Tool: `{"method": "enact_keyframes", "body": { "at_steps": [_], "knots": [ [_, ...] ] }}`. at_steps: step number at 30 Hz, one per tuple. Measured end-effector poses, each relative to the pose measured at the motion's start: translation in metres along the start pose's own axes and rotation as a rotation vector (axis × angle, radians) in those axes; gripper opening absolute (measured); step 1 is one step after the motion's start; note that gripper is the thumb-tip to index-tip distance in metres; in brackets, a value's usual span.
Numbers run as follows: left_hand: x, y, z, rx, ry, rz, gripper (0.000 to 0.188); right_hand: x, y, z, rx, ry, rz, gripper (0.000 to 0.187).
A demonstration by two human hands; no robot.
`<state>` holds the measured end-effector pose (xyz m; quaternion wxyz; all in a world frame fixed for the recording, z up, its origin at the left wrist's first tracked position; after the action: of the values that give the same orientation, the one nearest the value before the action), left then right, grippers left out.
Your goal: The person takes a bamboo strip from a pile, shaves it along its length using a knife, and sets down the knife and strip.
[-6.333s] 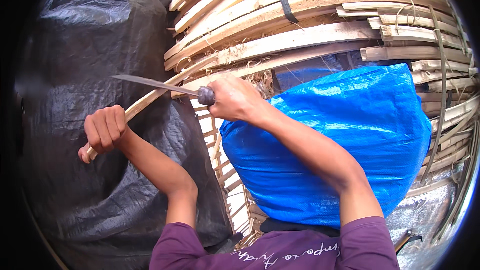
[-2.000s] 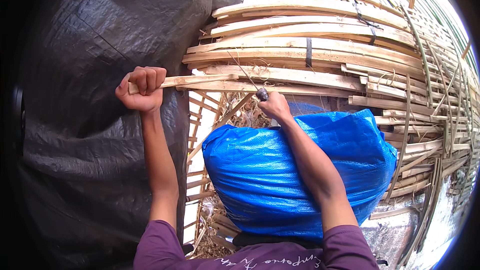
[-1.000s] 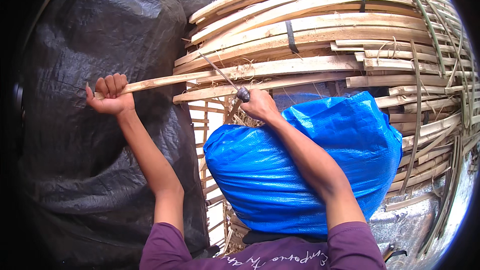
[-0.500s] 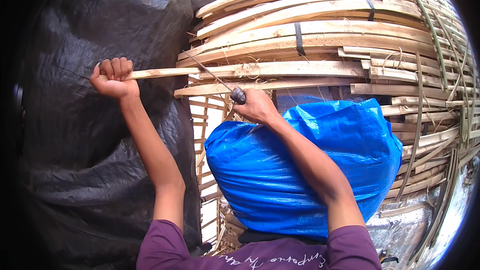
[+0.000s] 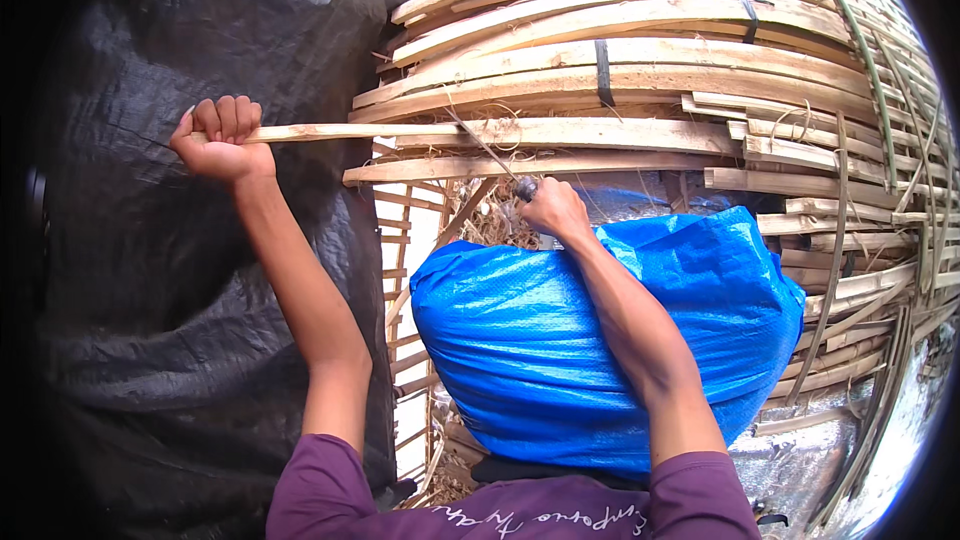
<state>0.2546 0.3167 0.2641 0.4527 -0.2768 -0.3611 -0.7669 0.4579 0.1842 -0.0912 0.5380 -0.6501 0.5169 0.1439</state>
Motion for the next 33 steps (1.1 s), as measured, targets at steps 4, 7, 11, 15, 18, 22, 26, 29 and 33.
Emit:
{"method": "enact_keyframes", "body": {
  "at_steps": [4,7,11,15,18,22,26,29,33],
  "knots": [
    [-0.001,-0.002,0.002,-0.021,0.003,-0.010,0.034,-0.040,-0.011,-0.012,-0.007,-0.250,0.125,0.021],
    [0.001,-0.002,-0.001,0.021,0.023,0.004,0.035,-0.065,-0.001,-0.016,0.000,-0.396,0.149,0.020],
    [0.002,-0.003,-0.003,0.029,0.018,0.015,0.036,-0.032,0.017,-0.004,0.023,-0.219,0.169,0.024],
    [0.000,-0.002,-0.006,0.050,0.017,-0.002,0.036,0.020,0.024,0.011,0.067,0.006,0.061,0.030],
    [-0.003,-0.001,-0.007,0.049,0.022,0.009,0.036,0.004,0.014,0.006,0.036,-0.054,-0.010,0.032],
    [0.002,-0.002,-0.010,0.072,0.052,0.044,0.037,-0.051,-0.005,-0.023,-0.005,-0.283,0.165,0.026],
    [0.000,-0.001,-0.009,0.062,0.048,0.042,0.036,-0.079,-0.004,-0.027,0.046,-0.504,0.220,0.022],
    [0.002,-0.003,-0.010,0.064,0.042,0.033,0.037,-0.051,0.008,-0.015,-0.010,-0.331,0.208,0.027],
    [0.001,-0.007,-0.009,0.106,0.056,0.049,0.037,0.011,0.021,0.003,0.014,-0.018,0.162,0.033]
  ]
}}
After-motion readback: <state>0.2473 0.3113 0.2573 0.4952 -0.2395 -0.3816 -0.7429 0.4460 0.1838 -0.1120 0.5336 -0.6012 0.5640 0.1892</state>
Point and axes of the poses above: each hand's wrist, its own z-axis towards the middle knuckle, its own y-axis out of the palm, x = y × z, the point moved 5 cm from there along z, towards the middle knuckle
